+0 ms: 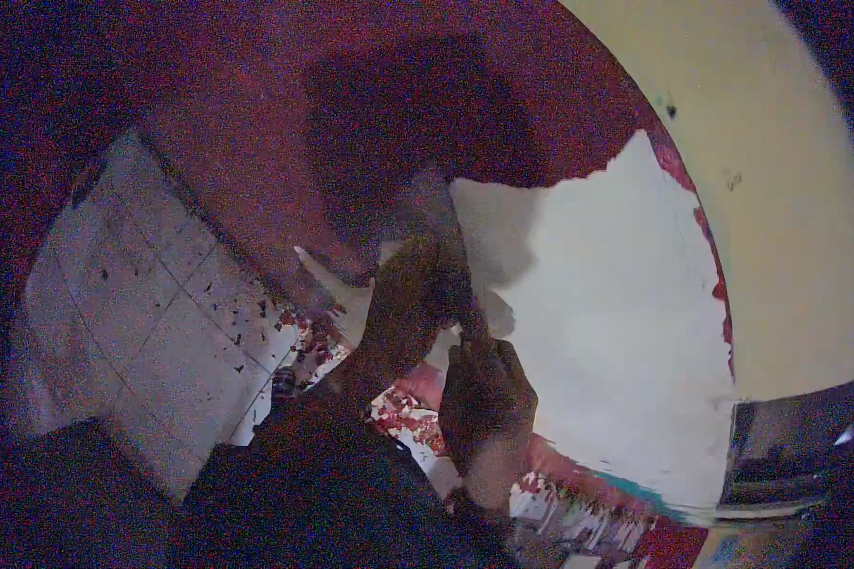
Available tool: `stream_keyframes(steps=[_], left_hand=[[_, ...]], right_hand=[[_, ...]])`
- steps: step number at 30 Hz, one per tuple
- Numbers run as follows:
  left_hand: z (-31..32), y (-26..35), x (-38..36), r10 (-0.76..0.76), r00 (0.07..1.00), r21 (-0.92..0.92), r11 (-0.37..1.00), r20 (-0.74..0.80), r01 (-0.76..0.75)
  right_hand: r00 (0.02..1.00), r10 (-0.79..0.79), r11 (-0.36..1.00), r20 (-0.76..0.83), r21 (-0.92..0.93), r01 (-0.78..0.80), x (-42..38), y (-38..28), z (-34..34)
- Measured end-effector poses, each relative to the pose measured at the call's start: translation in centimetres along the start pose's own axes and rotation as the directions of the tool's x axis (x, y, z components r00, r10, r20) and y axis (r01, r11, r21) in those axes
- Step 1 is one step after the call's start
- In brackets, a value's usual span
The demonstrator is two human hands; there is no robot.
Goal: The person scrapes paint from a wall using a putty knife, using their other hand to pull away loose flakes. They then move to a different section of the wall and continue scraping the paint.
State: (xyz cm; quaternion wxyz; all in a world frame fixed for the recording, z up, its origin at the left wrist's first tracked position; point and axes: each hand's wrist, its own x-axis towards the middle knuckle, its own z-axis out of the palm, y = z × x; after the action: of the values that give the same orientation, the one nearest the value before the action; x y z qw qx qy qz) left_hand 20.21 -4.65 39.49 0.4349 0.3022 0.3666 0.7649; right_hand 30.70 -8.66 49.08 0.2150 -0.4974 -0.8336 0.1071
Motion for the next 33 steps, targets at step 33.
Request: stream_keyframes(steps=[33], left_hand=[[-0.5,-3.2,-2.0,-0.151,0.985,-0.089,0.986,-0.086,0.144]], right_hand=[[0.98,0.056,0.986,0.191,-0.166,-0.024,-1.1,2.0,2.5]])
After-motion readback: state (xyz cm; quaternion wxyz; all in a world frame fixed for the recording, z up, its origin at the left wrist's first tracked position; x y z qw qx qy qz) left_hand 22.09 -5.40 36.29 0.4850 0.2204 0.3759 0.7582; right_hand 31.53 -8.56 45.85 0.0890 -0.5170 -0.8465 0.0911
